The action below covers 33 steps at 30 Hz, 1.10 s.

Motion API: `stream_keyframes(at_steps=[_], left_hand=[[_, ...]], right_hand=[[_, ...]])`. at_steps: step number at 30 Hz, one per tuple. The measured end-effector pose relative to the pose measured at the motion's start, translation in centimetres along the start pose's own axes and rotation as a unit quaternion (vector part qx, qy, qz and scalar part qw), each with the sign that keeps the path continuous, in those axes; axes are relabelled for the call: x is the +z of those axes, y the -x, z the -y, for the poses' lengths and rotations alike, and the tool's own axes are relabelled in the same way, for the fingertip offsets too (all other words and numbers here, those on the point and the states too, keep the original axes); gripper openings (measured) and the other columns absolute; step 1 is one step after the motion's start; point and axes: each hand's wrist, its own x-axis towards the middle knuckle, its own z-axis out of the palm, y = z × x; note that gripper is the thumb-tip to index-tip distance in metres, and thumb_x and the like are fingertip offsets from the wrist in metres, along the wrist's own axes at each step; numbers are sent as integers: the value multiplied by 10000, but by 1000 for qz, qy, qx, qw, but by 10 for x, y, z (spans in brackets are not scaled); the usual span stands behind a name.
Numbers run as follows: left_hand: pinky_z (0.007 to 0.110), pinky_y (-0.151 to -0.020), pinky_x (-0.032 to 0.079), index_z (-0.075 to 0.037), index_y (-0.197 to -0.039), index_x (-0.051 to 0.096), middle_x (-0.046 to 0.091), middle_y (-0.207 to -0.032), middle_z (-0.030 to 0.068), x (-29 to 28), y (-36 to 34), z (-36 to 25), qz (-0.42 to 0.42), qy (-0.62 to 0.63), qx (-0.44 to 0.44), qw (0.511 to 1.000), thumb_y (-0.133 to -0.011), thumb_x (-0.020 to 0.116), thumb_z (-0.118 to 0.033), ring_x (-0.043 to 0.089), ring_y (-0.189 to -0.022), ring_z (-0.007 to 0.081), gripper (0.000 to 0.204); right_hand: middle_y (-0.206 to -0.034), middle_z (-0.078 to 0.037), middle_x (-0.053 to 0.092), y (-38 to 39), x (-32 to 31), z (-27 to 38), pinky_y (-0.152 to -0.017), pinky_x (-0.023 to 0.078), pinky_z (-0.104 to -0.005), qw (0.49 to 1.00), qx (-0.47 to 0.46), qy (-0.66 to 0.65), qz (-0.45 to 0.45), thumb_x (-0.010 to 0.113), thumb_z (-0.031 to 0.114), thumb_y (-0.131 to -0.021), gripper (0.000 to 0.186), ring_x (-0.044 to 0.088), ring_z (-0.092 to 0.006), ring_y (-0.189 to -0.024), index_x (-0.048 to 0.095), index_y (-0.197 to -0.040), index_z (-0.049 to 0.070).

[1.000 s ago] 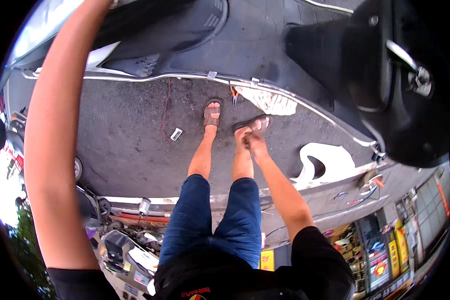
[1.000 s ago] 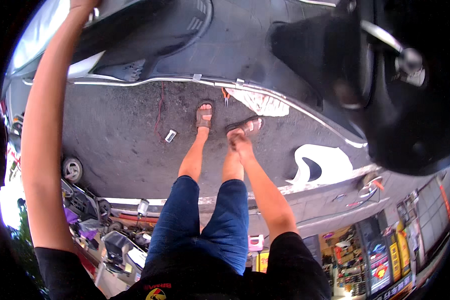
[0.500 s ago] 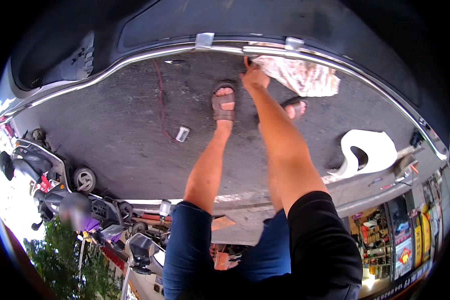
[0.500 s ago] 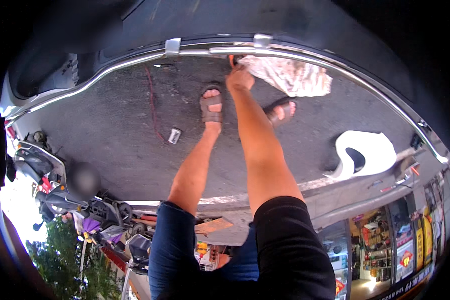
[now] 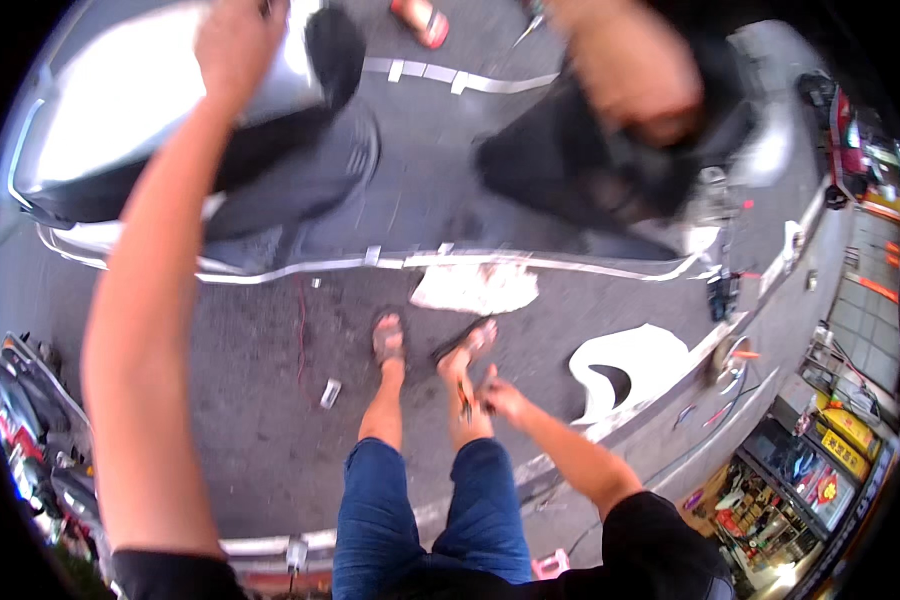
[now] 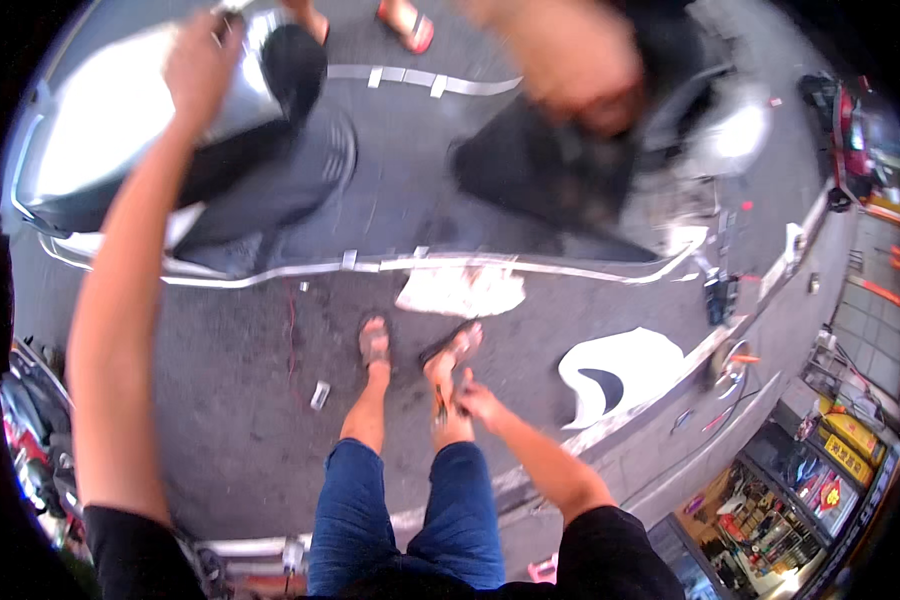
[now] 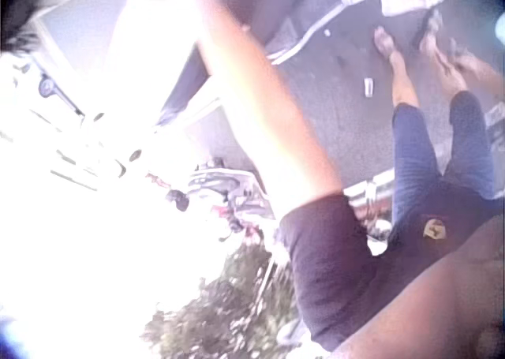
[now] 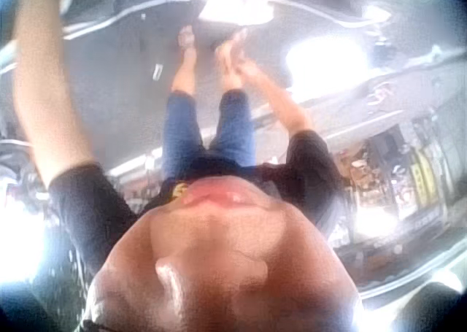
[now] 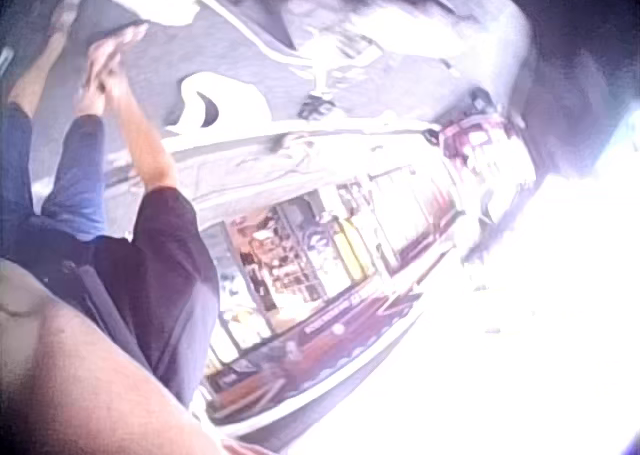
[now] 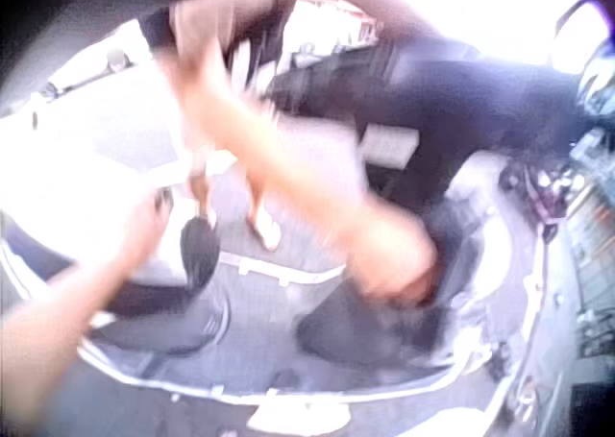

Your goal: The person repairs a white scooter by manipulating the wiring under the front headlight assembly and securing the front fairing. They use a power drill to fasten screws on the scooter's body panels and handle various tools and parts during the process.

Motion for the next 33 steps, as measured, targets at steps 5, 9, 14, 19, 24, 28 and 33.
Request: stream_keyframes(at_steps=[5,9,14,19,24,28,33], left_hand=[[475,-845,456,-84,-1102,592,545,-1182,141,-34,9,-65,6,-20,47,999,-768,672,-302,526,-1099,312,407],[426,-713,495,-52,-870,648,654,-879,168,-49,168,-105,344,228,101,905,-772,580,-266,634,-823,309,245],[339,-689,507,-15,-1035,632,642,-859,91,-150,372,-241,676,478,-131,545,-862,635,-215,619,-777,200,265],[333,-758,502,-6,-1065,627,666,-940,123,-149,401,-315,702,435,-26,563,-867,631,-227,635,-850,216,297],[328,-782,494,-3,-1047,640,675,-920,137,-162,302,-412,542,425,100,719,-842,638,-230,638,-838,199,306],[292,-737,491,5,-1069,625,664,-878,93,-182,211,-493,478,510,24,715,-861,614,-154,613,-777,128,262],[260,-749,491,21,-1114,586,650,-962,72,-141,193,-539,514,555,-48,652,-926,564,-126,612,-850,124,240]], right_hand=[[-658,-21,540,172,-54,20,-497,407,-286,960,-148,-149,-184,536,226,-904,189,505,-132,-554,596,-868,50],[-718,-13,611,251,-76,47,-557,448,-269,843,-343,-355,-216,491,369,-954,259,564,-128,-648,578,-905,131],[-944,-52,623,300,-83,50,-723,471,-325,782,-378,-495,-28,457,328,-974,338,570,-176,-816,567,-1152,63],[-1082,-113,614,330,-116,49,-784,490,-306,798,-407,-426,124,483,186,-959,317,594,-197,-923,490,-1228,18],[-1075,-102,620,404,-147,120,-742,496,-259,871,-429,-221,93,563,139,-916,394,587,-128,-821,460,-1272,3],[-911,-46,616,420,-173,172,-678,464,-249,835,-474,-273,69,603,159,-897,312,572,-105,-748,529,-1166,20],[-814,-16,595,428,-203,245,-698,430,-249,893,-433,-86,-83,598,180,-905,189,537,-85,-750,615,-992,14]])
